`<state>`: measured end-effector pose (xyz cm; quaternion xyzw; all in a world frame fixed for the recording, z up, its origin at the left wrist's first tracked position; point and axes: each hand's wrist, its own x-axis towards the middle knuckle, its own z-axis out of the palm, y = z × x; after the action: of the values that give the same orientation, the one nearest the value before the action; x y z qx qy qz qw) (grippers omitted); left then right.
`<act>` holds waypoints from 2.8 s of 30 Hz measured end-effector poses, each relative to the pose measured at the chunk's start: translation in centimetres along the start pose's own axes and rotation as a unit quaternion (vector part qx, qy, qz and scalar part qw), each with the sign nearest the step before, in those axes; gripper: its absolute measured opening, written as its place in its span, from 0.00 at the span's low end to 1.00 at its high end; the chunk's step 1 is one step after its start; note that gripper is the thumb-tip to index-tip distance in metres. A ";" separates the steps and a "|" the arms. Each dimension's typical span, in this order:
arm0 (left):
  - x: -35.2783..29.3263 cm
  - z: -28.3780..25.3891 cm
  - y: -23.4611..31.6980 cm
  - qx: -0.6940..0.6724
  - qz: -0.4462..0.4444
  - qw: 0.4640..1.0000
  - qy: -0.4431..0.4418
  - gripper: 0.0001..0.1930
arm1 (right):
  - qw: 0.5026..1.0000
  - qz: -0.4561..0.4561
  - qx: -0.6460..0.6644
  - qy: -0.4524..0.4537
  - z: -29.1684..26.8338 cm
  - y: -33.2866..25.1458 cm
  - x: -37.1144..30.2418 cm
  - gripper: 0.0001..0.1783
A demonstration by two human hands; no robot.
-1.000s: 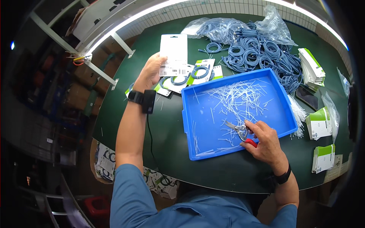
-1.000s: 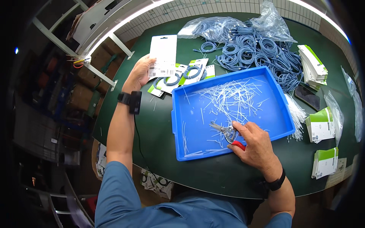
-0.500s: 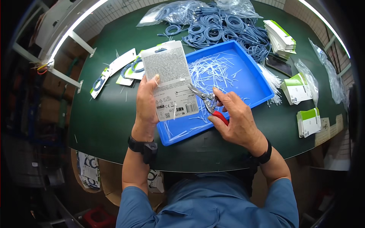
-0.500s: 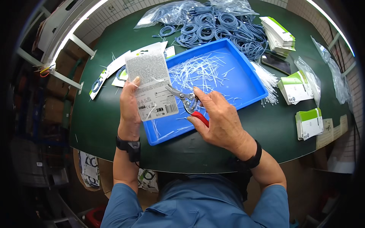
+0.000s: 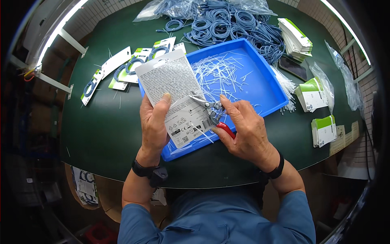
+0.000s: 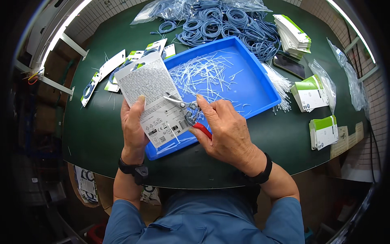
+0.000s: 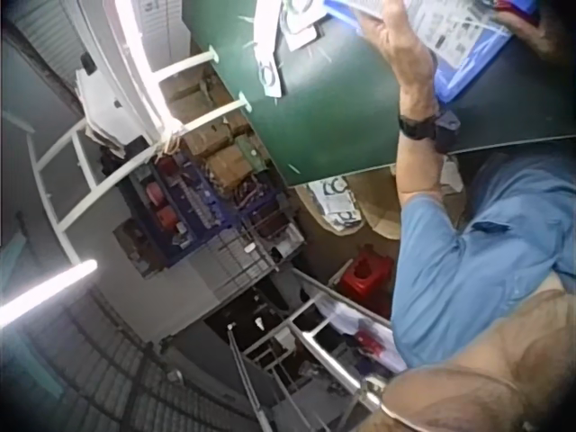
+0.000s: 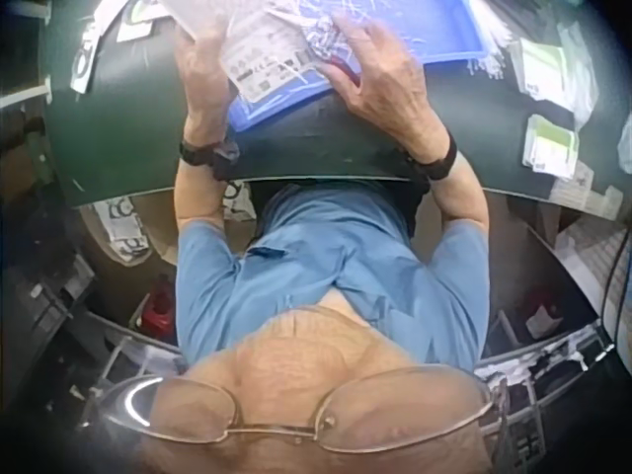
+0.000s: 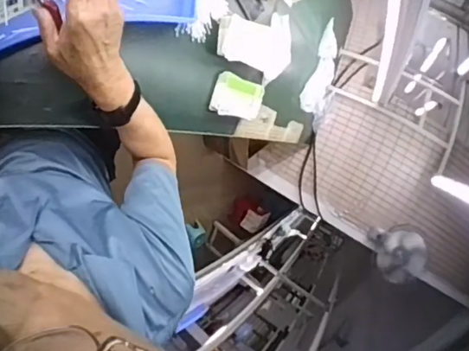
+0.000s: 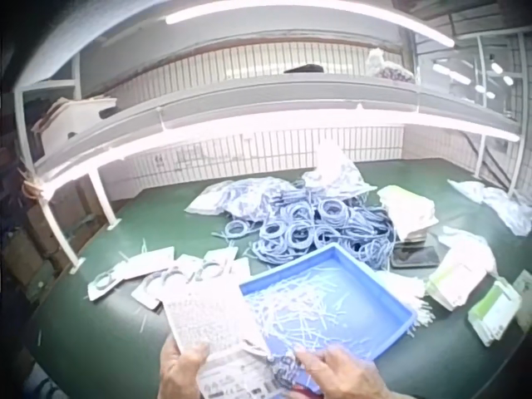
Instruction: Using wire cutters to remove plastic ties and then placing USB cables into retail packaging units.
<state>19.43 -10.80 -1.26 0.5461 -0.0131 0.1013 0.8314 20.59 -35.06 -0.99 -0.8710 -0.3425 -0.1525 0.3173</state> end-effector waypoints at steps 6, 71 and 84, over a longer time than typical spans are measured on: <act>-1.0 0.6 -1.0 0.016 0.048 0.999 0.012 0.18 | 1.000 0.006 -0.031 -0.004 -0.1 -1.0 -0.4 0.44; -2.9 2.9 -1.6 0.086 0.025 0.996 -0.013 0.25 | 0.981 0.095 0.166 -0.033 1.0 -4.3 -4.0 0.42; -1.8 2.3 -1.7 0.058 0.022 0.997 -0.051 0.24 | 0.968 0.095 0.232 0.029 0.7 -3.5 -5.6 0.42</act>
<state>18.13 -13.79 -2.11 0.5974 -0.0612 0.0919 0.7943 14.16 -35.39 -2.62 -0.7972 -0.2751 -0.0637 0.5337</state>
